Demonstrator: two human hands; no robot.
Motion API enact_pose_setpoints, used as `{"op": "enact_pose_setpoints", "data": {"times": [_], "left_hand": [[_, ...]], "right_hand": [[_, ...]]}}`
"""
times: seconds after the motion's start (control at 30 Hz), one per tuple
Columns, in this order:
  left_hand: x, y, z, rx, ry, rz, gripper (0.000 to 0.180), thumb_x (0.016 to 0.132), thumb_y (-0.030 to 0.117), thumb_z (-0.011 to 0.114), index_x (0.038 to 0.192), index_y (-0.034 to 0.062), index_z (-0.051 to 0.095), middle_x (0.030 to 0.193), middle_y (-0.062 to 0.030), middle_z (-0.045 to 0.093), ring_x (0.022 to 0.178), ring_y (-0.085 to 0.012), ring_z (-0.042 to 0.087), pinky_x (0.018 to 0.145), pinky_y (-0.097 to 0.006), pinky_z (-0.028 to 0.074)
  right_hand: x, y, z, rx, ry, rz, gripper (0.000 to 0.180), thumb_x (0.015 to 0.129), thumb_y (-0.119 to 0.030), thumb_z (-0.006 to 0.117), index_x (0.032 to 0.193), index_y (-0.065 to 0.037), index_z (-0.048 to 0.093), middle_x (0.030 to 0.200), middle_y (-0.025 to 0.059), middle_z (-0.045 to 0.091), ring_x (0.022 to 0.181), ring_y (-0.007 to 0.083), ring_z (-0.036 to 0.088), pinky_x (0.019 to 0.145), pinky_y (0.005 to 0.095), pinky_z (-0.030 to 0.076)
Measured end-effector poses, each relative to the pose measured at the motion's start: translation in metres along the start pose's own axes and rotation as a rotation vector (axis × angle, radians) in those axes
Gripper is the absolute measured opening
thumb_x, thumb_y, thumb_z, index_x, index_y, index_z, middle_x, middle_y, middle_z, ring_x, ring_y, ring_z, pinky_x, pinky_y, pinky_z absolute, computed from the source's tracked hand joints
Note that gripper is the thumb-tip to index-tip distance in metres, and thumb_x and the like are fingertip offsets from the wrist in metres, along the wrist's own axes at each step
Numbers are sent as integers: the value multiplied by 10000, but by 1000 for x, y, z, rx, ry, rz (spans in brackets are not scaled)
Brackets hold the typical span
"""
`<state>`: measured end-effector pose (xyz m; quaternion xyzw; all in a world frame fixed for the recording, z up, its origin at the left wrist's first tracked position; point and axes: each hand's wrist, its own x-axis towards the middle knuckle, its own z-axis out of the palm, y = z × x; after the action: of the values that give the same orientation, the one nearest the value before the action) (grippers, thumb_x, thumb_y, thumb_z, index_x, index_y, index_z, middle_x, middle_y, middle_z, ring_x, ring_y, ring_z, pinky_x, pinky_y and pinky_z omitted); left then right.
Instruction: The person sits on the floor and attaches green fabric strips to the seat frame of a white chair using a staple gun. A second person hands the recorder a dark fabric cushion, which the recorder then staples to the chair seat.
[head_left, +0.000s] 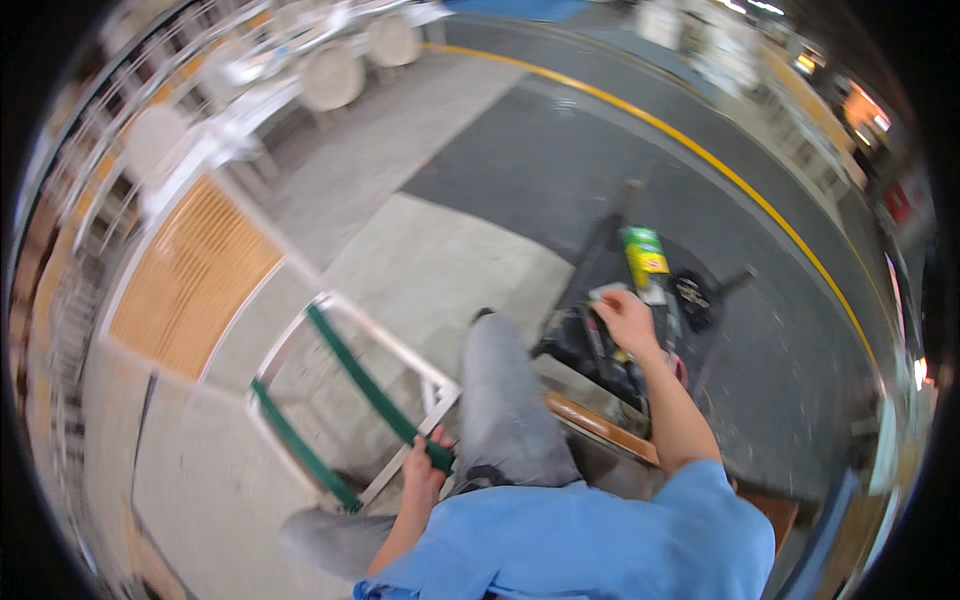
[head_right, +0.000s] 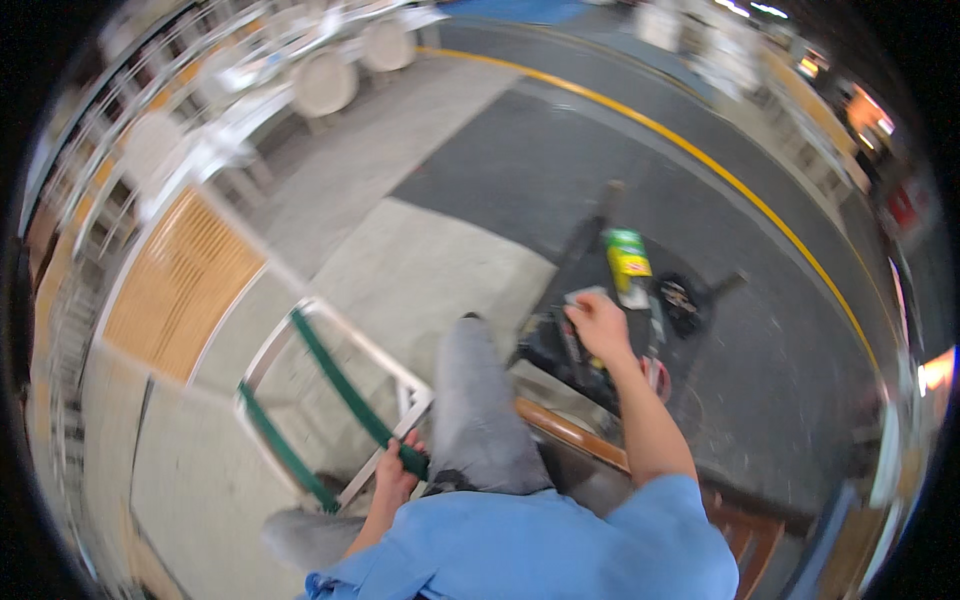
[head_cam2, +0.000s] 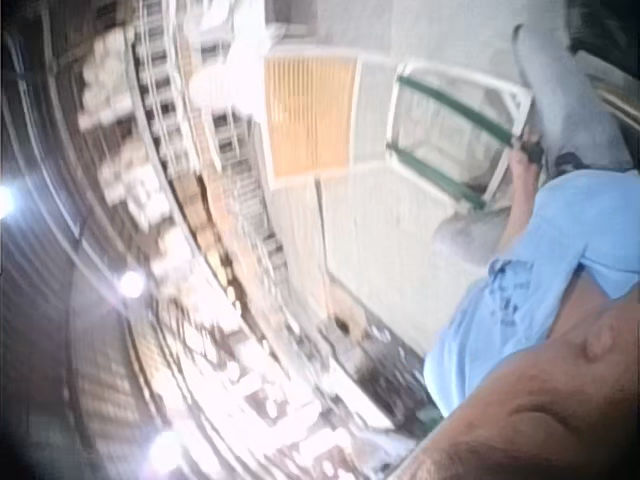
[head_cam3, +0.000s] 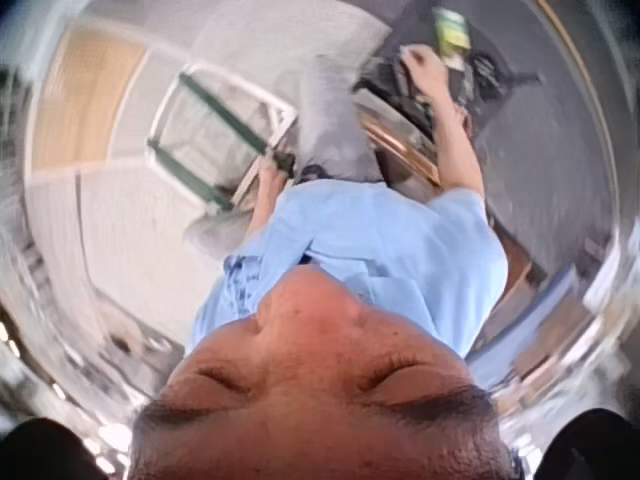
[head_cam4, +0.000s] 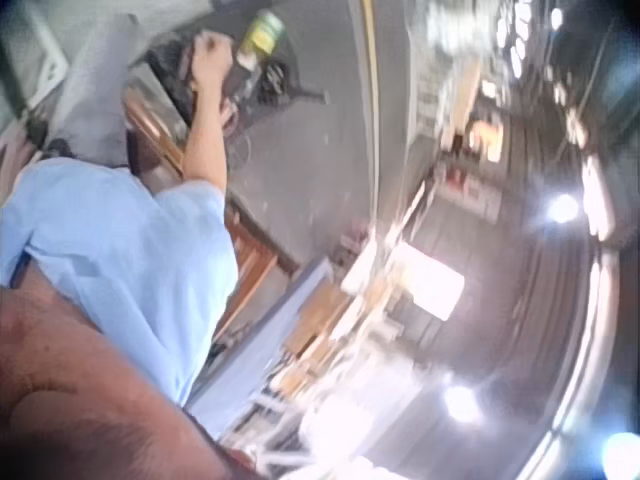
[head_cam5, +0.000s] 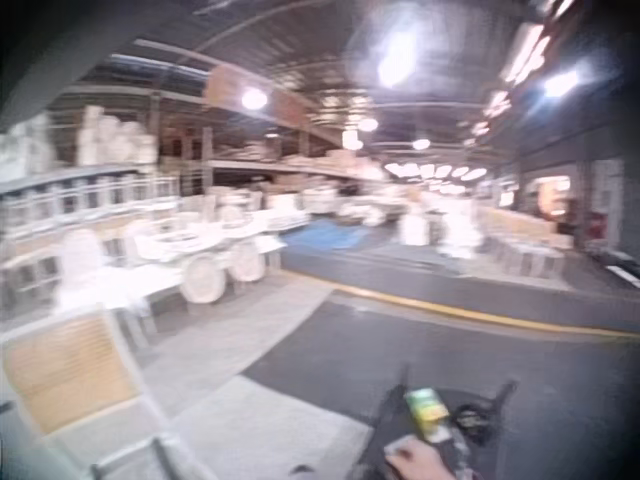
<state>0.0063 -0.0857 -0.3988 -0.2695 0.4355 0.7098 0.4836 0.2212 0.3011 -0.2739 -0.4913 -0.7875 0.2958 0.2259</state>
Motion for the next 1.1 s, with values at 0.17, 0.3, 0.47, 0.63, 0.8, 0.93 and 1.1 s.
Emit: {"op": "enact_pose_setpoints", "data": {"times": [0.17, 0.3, 0.47, 0.63, 0.8, 0.93, 1.1], "left_hand": [[20, 6, 5, -131, 60, 87, 430, 1131, 379, 364, 1371, 34, 456, 1241, -164, 710, 857, -351, 686, 754, -504, 566], [30, 9, 6, -87, 169, 175, 439, 1128, 399, 373, 1302, 18, 506, 1197, -192, 722, 898, -349, 707, 783, -499, 569], [41, -6, 37, 239, -204, 167, 472, 1119, 431, 409, 1180, 24, 639, 1152, -148, 731, 1004, -265, 683, 917, -401, 526], [31, -42, 29, 269, -160, -69, 464, 1084, 488, 489, 1227, 83, 667, 1158, -18, 708, 1047, -180, 625, 905, -362, 470], [31, -15, 18, 1216, -30, 207, 481, 1020, 471, 596, 1199, 31, 670, 1124, -137, 722, 1020, -290, 658, 890, -417, 495], [6, 38, 16, 1587, 285, 976, 463, 956, 430, 678, 1172, 21, 684, 994, -215, 722, 928, -375, 681, 807, -460, 516], [48, 84, 22, 1824, 88, 761, 617, 904, 599, 670, 1109, 18, 691, 867, -199, 736, 848, -390, 725, 748, -491, 557]], "right_hand": [[-19, -29, 69, 336, -256, -119, 258, 961, -171, 701, 1156, -3, 715, 949, 93, 746, 884, 141, 687, 807, 320, 549], [-48, -94, 145, 406, -542, -387, 265, 992, -232, 651, 1110, -7, 730, 912, 106, 742, 817, 183, 690, 775, 328, 543], [-40, -130, 229, -52, -1150, -295, 344, 1034, -325, 602, 1081, -3, 714, 811, 77, 698, 721, 181, 675, 656, 354, 529], [-72, -137, 279, -13, -1627, 175, 474, 1026, -449, 622, 1129, 7, 701, 778, 100, 661, 638, 274, 626, 525, 463, 498], [-72, -104, 313, -530, -1493, -340, 563, 1033, -505, 568, 1210, 15, 690, 938, 204, 711, 808, 306, 714, 627, 485, 551], [-79, -97, 339, -827, -1672, -457, 497, 1033, -437, 535, 1287, -37, 686, 1195, 217, 705, 1030, 324, 717, 820, 467, 562], [-82, -66, 369, -969, -1483, -429, 427, 1011, -292, 526, 1372, -104, 657, 1316, 133, 698, 1194, 300, 675, 970, 434, 542]]}}
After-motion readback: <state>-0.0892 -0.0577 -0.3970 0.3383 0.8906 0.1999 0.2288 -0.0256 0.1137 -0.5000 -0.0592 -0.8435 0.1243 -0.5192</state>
